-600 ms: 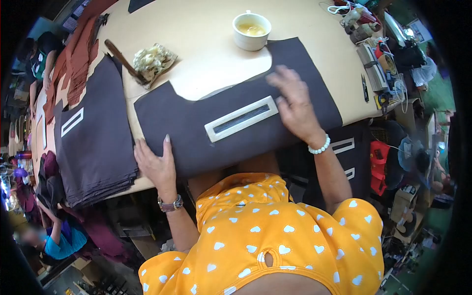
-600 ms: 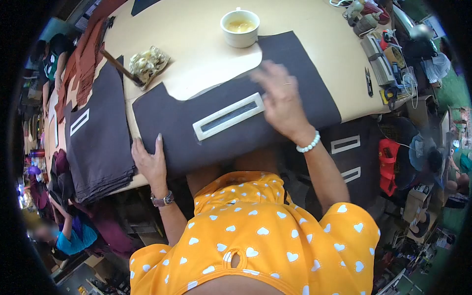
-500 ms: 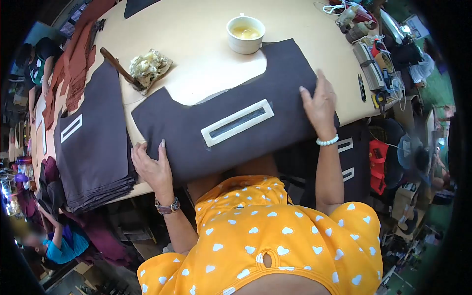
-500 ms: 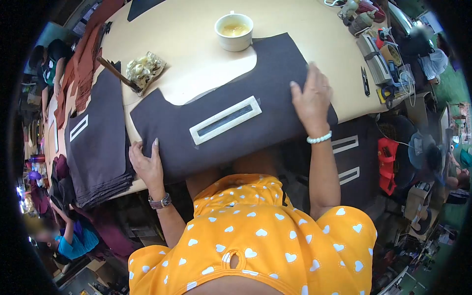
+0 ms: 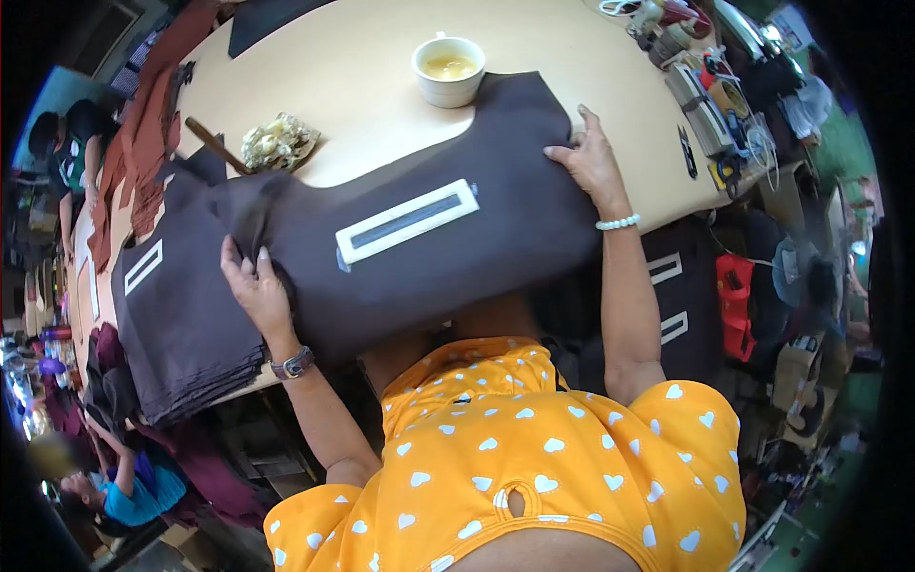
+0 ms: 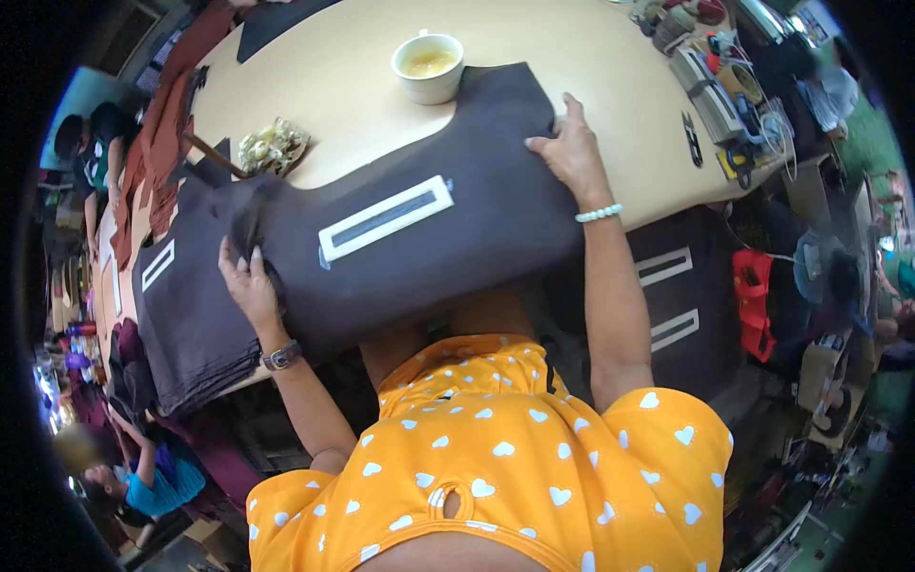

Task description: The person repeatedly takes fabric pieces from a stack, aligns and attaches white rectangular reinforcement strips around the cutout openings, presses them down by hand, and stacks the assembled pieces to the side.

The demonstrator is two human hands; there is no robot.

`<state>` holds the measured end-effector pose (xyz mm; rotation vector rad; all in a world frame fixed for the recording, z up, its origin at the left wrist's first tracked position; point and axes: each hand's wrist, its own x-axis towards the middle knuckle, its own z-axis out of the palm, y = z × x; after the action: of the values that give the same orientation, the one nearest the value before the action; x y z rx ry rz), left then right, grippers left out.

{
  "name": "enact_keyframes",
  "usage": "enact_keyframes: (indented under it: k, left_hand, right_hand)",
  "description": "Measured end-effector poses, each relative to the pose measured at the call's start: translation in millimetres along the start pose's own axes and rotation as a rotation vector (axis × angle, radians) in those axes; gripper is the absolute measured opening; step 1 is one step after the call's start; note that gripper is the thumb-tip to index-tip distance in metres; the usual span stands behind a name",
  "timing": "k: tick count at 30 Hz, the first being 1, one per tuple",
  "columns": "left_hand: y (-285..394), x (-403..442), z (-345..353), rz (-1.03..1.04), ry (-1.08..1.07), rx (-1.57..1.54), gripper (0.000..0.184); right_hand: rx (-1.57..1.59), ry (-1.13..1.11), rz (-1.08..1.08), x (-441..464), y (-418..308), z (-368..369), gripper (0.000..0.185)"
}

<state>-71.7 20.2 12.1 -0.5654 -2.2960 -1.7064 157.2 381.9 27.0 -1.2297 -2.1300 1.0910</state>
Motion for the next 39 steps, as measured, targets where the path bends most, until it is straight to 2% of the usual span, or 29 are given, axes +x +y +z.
enact_keyframes:
  k: [2, 3, 4, 5, 7, 9, 10, 11, 12, 13, 14, 15, 16, 17, 19, 20, 21, 23, 25, 28, 30, 31, 32, 35, 39]
  left_hand:
    - [27, -3, -1, 0.064, -0.065, 0.064, 0.06]
    - [42, -5, 1, 0.178, -0.02, 0.199, 0.055]
    - [66, -9, -5, -0.101, -0.207, -0.097, 0.047]
    - [67, -9, -14, -0.108, -0.31, -0.087, 0.042]
    - [94, -18, -17, -0.103, -0.447, -0.142, 0.042]
    - [104, -25, -21, -0.223, -0.679, -0.26, 0.047]
    - [109, -33, -11, -0.223, -0.767, -0.285, 0.047]
    - [117, -48, 1, -0.22, -0.851, -0.308, 0.047]
    - [127, -63, 12, -0.221, -0.935, -0.327, 0.048]
    - [143, -75, 26, -0.355, -1.182, -0.324, 0.054]
    - [153, -97, 47, -0.238, -1.302, -0.321, 0.056]
    - [181, -113, 69, -0.073, -1.512, -0.346, 0.058]
    - [179, -135, 88, 0.049, -1.661, -0.302, 0.058]
    - [171, -166, 107, -0.001, -1.782, -0.487, 0.056]
    - [191, -213, 128, 0.122, -2.006, -0.391, 0.056]
    - [201, -235, 134, 0.088, -2.084, -0.503, 0.052]
    - [203, -260, 135, -0.126, -2.187, -0.546, 0.045]
    - [195, -304, 137, -0.068, -2.27, -0.664, 0.039]
    - [204, -322, 133, -0.054, -2.349, -0.531, 0.038]
    - [165, -367, 143, 0.007, -2.007, -0.77, 0.044]
    - [155, -365, 155, 0.146, -1.992, -0.5, 0.05]
    - [148, -364, 161, 0.207, -1.974, -0.365, 0.053]
    - [120, -374, 169, 0.227, -2.02, -0.278, 0.063]
    - [120, -366, 176, 0.235, -2.126, 0.129, 0.072]
    - [116, -366, 181, 0.262, -2.268, 0.245, 0.072]
  right_hand:
    - [0.219, 0.032, -0.064, 0, 6, 7, 0.077]
    - [0.316, 0.065, -0.091, -4, 11, 5, 0.076]
    - [0.247, 0.191, -0.098, -26, 11, -21, 0.074]
    - [0.195, 0.259, -0.13, -39, 1, -30, 0.073]
    - [0.361, 0.252, -0.119, -61, 27, -60, 0.071]
    - [0.33, 0.309, -0.08, -105, 43, -103, 0.071]
    - [0.217, 0.331, -0.079, -123, 75, -123, 0.072]
    - [0.395, 0.34, -0.004, -148, 96, -143, 0.073]
    - [0.32, 0.345, 0.102, -176, 119, -167, 0.071]
    - [0.209, 0.355, 0.171, -208, 136, -191, 0.072]
    - [0.283, 0.402, 0.271, -240, 155, -212, 0.071]
    - [0.264, 0.397, 0.344, -274, 176, -237, 0.07]
    - [0.141, 0.414, 0.436, -310, 200, -262, 0.07]
    - [0.054, 0.449, 0.511, -346, 222, -287, 0.07]
    - [-0.045, 0.465, 0.655, -409, 254, -340, 0.069]
    - [-0.098, 0.478, 0.742, -436, 267, -368, 0.068]
    - [-0.275, 0.528, 0.821, -445, 250, -381, 0.068]
    - [-0.372, 0.627, 0.828, -463, 276, -416, 0.069]
    - [-0.544, 0.631, 0.767, -448, 286, -431, 0.064]
    - [-0.762, 0.654, 0.663, -391, 311, -415, 0.063]
    - [-0.877, 0.622, 0.691, -346, 323, -388, 0.066]
    - [-0.92, 0.628, 0.63, -329, 341, -377, 0.064]
    - [-0.927, 0.658, 0.634, -312, 352, -363, 0.062]
    - [-0.914, 0.738, 0.62, -274, 365, -322, 0.06]
    - [-0.971, 0.771, 0.626, -252, 378, -290, 0.058]
